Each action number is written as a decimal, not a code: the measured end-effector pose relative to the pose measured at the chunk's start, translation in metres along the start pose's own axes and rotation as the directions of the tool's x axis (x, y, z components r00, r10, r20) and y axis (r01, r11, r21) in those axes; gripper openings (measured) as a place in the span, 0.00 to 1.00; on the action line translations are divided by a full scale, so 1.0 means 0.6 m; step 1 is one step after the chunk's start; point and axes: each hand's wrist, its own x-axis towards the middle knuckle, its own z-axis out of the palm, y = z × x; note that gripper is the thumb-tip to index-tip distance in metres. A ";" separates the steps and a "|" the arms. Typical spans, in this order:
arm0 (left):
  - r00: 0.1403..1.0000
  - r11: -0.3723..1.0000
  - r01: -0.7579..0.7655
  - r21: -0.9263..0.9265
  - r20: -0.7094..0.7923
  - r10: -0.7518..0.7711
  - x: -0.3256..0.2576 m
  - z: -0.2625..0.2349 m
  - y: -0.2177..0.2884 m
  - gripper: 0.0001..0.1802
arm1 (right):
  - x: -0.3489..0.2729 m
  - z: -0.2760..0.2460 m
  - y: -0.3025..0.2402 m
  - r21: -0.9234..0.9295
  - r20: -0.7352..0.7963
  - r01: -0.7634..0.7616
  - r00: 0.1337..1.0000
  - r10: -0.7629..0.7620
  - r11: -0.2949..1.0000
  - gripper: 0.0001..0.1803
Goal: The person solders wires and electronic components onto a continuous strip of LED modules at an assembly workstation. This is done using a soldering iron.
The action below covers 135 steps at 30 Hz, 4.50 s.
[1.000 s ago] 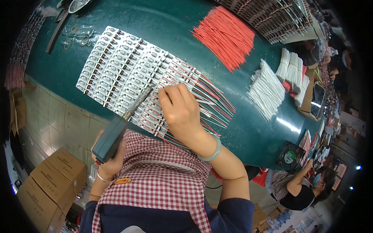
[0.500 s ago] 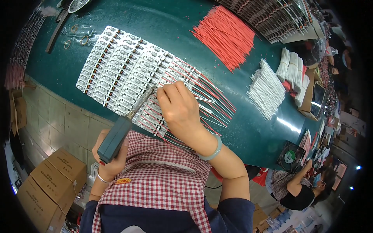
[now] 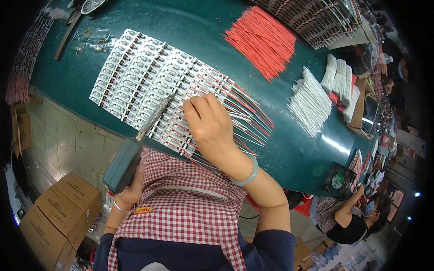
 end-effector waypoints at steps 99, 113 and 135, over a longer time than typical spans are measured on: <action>0.996 0.996 0.067 -0.060 0.056 -0.064 -0.031 -0.014 0.001 0.12 | -0.033 0.015 -0.044 0.031 -0.030 -0.053 0.998 0.054 0.998 0.18; 0.998 0.999 0.029 -0.031 0.055 -0.027 -0.035 -0.011 -0.004 0.13 | -0.030 0.013 -0.051 0.010 -0.012 -0.082 0.997 0.082 0.997 0.19; 0.999 1.000 0.008 -0.016 0.037 -0.008 -0.054 -0.021 -0.009 0.11 | -0.044 0.017 -0.057 0.033 -0.038 -0.063 0.997 0.064 0.997 0.17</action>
